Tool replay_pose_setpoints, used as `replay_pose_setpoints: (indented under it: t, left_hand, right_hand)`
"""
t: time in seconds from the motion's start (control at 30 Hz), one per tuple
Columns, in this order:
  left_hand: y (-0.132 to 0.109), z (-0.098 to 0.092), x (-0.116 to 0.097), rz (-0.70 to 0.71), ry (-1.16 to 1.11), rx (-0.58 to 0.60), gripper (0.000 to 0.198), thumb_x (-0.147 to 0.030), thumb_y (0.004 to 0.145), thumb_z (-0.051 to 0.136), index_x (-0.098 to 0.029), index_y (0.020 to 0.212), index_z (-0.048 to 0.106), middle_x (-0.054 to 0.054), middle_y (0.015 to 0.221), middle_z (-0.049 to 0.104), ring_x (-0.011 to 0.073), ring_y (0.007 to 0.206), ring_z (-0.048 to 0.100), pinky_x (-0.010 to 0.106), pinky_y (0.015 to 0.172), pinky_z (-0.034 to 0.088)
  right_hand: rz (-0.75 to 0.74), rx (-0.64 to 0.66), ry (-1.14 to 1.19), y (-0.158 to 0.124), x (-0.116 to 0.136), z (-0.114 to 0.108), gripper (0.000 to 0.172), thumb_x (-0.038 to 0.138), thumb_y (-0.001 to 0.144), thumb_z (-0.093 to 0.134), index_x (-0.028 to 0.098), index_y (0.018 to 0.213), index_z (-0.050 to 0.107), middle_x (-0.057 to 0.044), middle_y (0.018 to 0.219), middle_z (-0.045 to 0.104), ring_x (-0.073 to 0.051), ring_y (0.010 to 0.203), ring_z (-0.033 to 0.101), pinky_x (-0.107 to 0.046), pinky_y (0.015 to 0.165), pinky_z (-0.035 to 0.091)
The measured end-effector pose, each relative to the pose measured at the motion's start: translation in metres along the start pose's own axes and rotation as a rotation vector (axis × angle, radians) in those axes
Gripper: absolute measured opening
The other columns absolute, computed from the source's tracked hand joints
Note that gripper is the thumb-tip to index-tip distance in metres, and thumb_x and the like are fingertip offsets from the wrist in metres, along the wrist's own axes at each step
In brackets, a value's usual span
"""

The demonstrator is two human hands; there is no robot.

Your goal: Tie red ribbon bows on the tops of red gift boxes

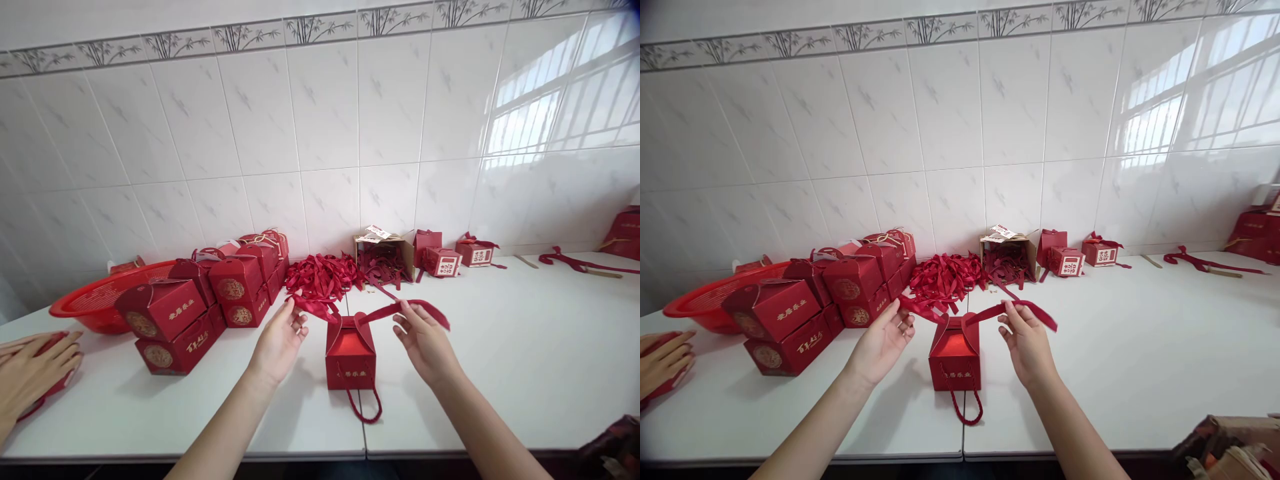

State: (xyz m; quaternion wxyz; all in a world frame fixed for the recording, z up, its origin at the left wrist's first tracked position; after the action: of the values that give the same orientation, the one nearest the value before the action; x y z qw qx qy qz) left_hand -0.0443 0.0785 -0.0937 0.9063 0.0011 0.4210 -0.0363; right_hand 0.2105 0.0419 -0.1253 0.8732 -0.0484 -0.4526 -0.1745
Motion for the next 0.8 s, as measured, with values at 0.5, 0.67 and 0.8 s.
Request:
replay_pose_setpoints:
  t: [0.5, 0.67, 0.8]
  left_hand:
    - [0.014, 0.111, -0.088, 0.392, 0.358, 0.255, 0.022, -0.025, 0.059, 0.079, -0.016, 0.075, 0.068, -0.002, 0.071, 0.063, 0.0060, 0.058, 0.052, 0.020, 0.050, 0.034]
    - [0.015, 0.128, -0.094, 0.409, 0.400, 0.309, 0.021, -0.028, 0.062, 0.078, -0.015, 0.075, 0.068, 0.000, 0.073, 0.065, 0.0073, 0.056, 0.052, 0.021, 0.049, 0.034]
    - [0.012, 0.131, -0.091, 0.397, 0.408, 0.335, 0.022, -0.031, 0.066, 0.075, -0.015, 0.079, 0.066, 0.002, 0.077, 0.067, 0.0112, 0.064, 0.059, 0.024, 0.058, 0.042]
  right_hand:
    - [-0.505, 0.126, -0.759, 0.023, 0.117, 0.076, 0.040, 0.053, 0.073, 0.063, 0.014, 0.077, 0.072, -0.005, 0.063, 0.068, -0.016, 0.054, 0.057, -0.027, 0.049, 0.043]
    - [-0.511, 0.156, -0.644, 0.027, 0.121, 0.084, 0.043, 0.052, 0.069, 0.067, 0.013, 0.088, 0.071, -0.006, 0.070, 0.069, -0.017, 0.062, 0.062, -0.029, 0.056, 0.048]
    - [-0.476, 0.226, -0.492, 0.026, 0.121, 0.089, 0.039, 0.050, 0.069, 0.069, 0.015, 0.085, 0.070, -0.005, 0.076, 0.070, -0.018, 0.071, 0.064, -0.032, 0.069, 0.052]
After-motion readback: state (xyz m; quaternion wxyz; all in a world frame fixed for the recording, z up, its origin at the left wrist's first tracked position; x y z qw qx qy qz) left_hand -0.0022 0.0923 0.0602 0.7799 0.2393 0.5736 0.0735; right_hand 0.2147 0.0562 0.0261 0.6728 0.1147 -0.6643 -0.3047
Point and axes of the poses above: each hand's wrist, its own y-axis towards the middle knuckle, its own z-axis out of the palm, x = y × z, the point moved 7 cm from there along y, towards the middle knuckle
